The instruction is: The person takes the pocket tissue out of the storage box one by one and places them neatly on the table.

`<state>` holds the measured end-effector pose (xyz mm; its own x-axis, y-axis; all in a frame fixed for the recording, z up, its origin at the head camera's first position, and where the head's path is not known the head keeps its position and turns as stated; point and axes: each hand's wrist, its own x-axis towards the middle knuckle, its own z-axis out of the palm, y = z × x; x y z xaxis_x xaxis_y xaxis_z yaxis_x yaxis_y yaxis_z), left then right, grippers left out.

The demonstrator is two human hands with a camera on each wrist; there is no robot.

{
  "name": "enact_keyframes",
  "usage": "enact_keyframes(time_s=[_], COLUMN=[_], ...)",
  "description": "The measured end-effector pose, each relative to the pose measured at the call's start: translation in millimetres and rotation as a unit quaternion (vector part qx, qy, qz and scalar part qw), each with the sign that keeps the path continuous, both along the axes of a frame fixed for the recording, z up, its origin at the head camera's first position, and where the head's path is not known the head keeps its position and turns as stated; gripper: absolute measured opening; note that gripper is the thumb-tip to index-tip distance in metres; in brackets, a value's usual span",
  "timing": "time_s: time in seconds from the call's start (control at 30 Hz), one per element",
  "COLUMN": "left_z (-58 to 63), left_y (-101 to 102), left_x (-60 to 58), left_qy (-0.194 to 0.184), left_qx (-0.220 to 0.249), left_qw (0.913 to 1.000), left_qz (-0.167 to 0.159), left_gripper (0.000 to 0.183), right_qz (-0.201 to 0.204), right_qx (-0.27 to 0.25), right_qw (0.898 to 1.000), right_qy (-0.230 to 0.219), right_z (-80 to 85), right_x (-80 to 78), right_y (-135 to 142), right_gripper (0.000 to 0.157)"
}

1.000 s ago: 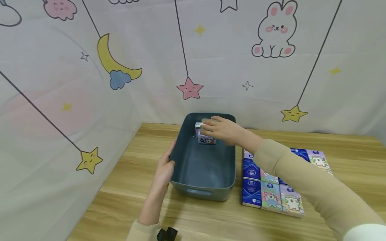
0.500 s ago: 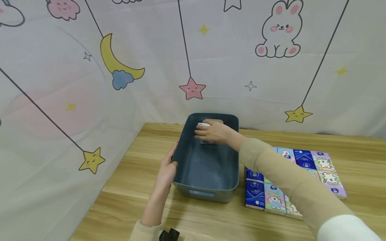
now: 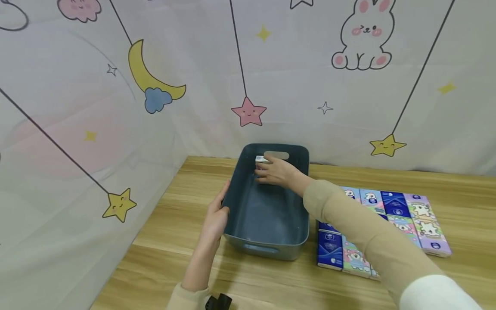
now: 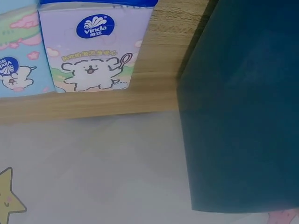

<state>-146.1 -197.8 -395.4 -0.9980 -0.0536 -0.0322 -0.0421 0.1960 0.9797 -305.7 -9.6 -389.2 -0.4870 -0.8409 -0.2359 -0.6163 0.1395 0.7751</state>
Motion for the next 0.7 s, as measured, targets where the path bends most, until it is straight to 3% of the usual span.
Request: enact_keyframes(time_s=[0.53, 0.7], left_z=[-0.9, -1.1], left_y=[-0.9, -1.9], left_x=[-0.1, 0.1], left_qy=[0.004, 0.005], left_qx=[-0.003, 0.000], left_qw=[1.0000, 1.0000], left_qz=[0.002, 0.001], left_gripper=[0.073, 0.073], right_qz=[0.023, 0.008], right_qx=[-0.025, -0.041], right_qw=[0.999, 0.999], right_qy=[0.007, -0.002], right_z=[-0.5, 2.8], right_x=[-7.1, -1.1], right_y=[7.1, 7.7], right_gripper=[0.051, 0.061])
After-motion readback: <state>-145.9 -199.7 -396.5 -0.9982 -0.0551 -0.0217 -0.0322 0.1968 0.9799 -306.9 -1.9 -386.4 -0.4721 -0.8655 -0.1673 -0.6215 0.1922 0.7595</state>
